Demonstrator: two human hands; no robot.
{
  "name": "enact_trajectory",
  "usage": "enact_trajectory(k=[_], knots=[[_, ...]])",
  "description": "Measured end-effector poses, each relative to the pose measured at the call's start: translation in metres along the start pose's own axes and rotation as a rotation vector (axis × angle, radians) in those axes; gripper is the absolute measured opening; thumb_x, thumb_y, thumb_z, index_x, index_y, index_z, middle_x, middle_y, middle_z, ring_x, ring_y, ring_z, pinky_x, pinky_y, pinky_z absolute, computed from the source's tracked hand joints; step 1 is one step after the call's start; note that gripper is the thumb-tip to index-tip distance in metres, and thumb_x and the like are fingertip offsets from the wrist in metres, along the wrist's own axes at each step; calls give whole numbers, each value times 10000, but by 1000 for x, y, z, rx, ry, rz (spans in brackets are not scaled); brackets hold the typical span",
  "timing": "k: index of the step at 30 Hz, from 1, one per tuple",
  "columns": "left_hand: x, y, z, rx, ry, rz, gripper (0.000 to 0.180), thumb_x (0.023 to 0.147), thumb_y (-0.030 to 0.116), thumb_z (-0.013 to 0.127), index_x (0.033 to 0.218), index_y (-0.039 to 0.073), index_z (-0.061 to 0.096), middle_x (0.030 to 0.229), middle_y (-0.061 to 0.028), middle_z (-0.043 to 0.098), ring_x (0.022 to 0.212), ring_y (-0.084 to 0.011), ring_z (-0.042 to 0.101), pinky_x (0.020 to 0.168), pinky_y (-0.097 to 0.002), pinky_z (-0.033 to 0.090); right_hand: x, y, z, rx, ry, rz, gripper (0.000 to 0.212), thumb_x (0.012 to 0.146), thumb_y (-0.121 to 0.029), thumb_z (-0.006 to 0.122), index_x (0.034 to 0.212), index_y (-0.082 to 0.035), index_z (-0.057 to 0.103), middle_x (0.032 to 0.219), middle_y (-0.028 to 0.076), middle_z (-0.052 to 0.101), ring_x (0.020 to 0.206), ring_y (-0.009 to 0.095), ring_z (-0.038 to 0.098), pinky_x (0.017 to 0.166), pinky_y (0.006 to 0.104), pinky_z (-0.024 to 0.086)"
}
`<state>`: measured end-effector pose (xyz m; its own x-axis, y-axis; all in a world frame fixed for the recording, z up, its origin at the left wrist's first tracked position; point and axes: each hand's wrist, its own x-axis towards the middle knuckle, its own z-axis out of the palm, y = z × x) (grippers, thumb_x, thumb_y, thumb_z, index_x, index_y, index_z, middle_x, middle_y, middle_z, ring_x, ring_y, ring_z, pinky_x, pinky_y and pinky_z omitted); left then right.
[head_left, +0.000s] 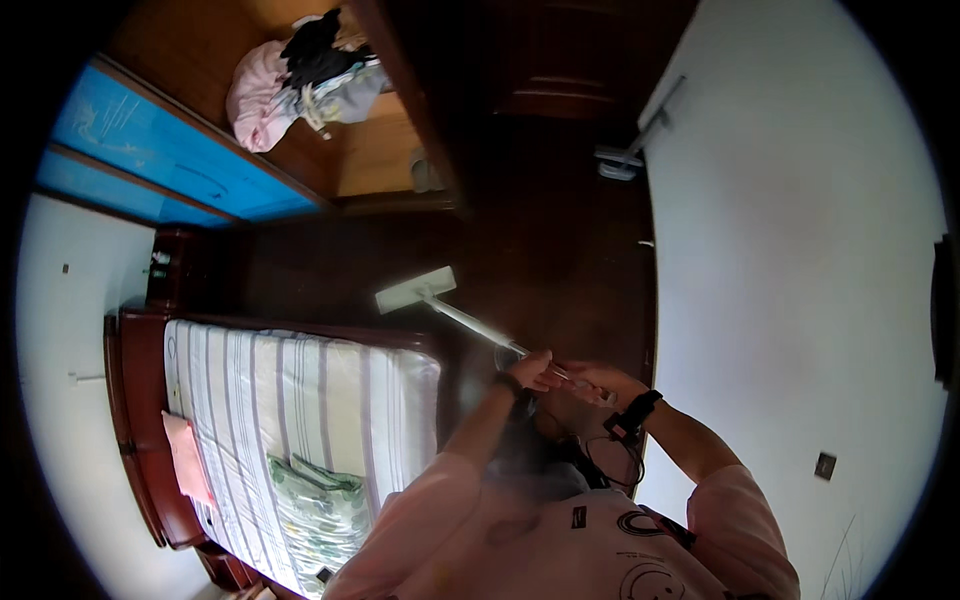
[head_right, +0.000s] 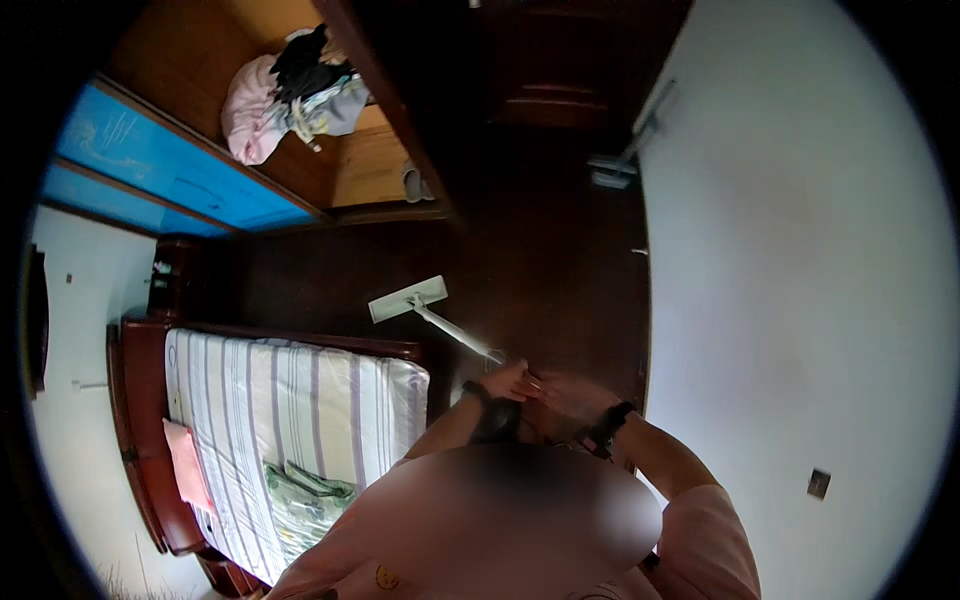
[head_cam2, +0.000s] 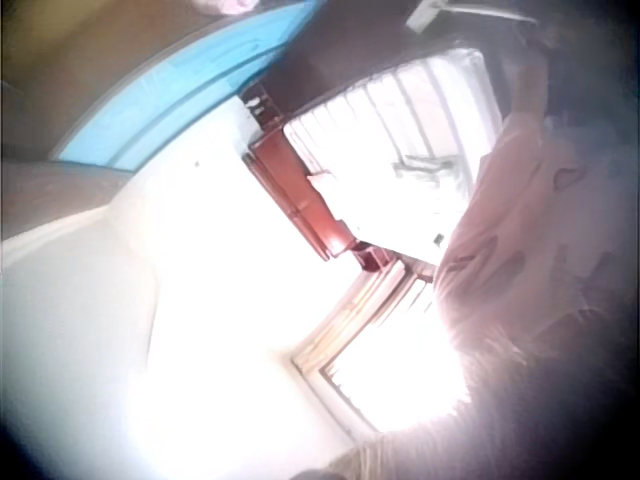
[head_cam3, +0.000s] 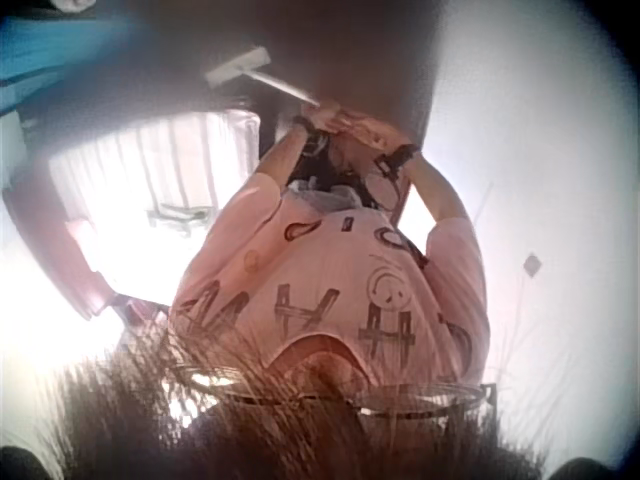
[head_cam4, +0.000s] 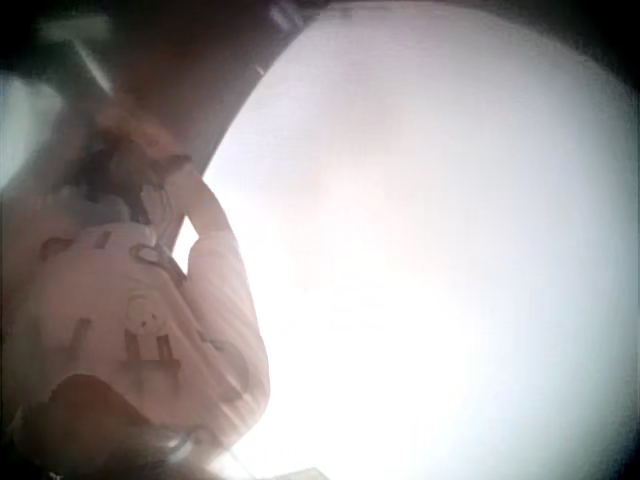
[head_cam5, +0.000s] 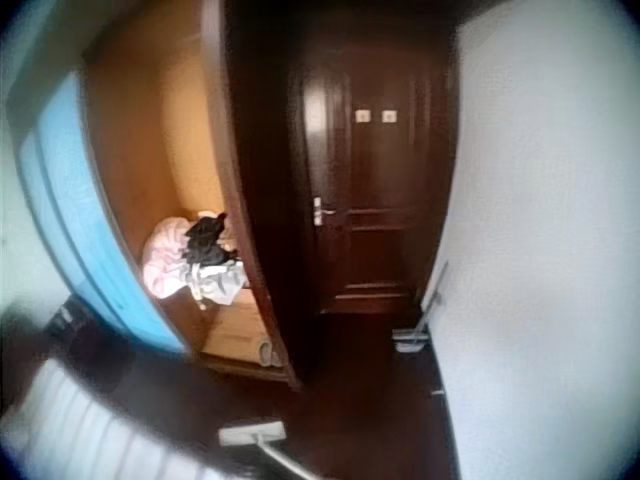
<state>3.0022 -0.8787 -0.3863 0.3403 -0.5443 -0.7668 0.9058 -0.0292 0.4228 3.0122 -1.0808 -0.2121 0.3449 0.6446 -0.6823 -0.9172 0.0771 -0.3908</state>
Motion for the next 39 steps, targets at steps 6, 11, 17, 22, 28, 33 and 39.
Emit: enact_trajectory(k=[6, 11, 17, 22, 28, 33, 39], knots=[[-21, -52, 102, 195, -30, 10, 505, 898, 545, 410, 1132, 104, 486, 1038, -102, 634, 947, -259, 640, 804, -406, 502, -101, 73, -6, 24, 127, 80, 429, 927, -120, 475, 1353, -121, 423, 816, -29, 518, 481, -7, 354, 406, 139, 304], [-12, -131, 147, 253, 16, -33, 501, 910, 526, 379, 1087, 80, 524, 1045, -111, 633, 971, -272, 625, 820, -444, 491, -132, 178, -39, 106, 188, -11, 409, 946, -189, 510, 1339, -117, 425, 751, -51, 496, 481, 4, 351, 399, 142, 304], [-16, -192, 184, 411, -97, -45, 547, 914, 527, 339, 1130, 59, 521, 1111, -137, 623, 1019, -309, 600, 866, -493, 466, -170, 255, -54, 162, 51, -61, 433, 946, -167, 515, 1357, -104, 393, 763, -39, 501, 519, 10, 407, 407, 135, 327], [-49, -220, 206, 490, -25, -165, 551, 901, 513, 324, 1151, 60, 512, 1132, -138, 620, 1020, -315, 596, 860, -476, 471, -191, 301, -26, 204, 191, -57, 416, 949, -162, 508, 1348, -106, 405, 762, -36, 495, 518, 8, 419, 397, 131, 324], [-96, -258, 180, 498, -76, -262, 602, 904, 549, 353, 1291, 92, 414, 1273, -129, 526, 1113, -265, 524, 910, -405, 422, -175, 347, 15, 192, 121, -117, 365, 945, -154, 513, 1294, -105, 421, 803, -7, 483, 514, 21, 418, 387, 133, 325], [-102, -311, 141, 639, 14, 46, 595, 909, 561, 305, 1168, 70, 518, 1057, -82, 621, 932, -221, 616, 716, -395, 508, -158, 384, 66, 218, 198, -156, 337, 948, -150, 503, 1271, -125, 408, 852, 21, 475, 526, 30, 407, 390, 138, 313], [-97, -395, 71, 458, 93, 24, 372, 923, 361, 434, 1053, 21, 511, 1002, -114, 593, 865, -216, 601, 696, -383, 508, -107, 470, 111, 149, 258, -206, 294, 938, -216, 535, 1211, -138, 459, 827, 5, 470, 556, 29, 395, 420, 153, 315]])
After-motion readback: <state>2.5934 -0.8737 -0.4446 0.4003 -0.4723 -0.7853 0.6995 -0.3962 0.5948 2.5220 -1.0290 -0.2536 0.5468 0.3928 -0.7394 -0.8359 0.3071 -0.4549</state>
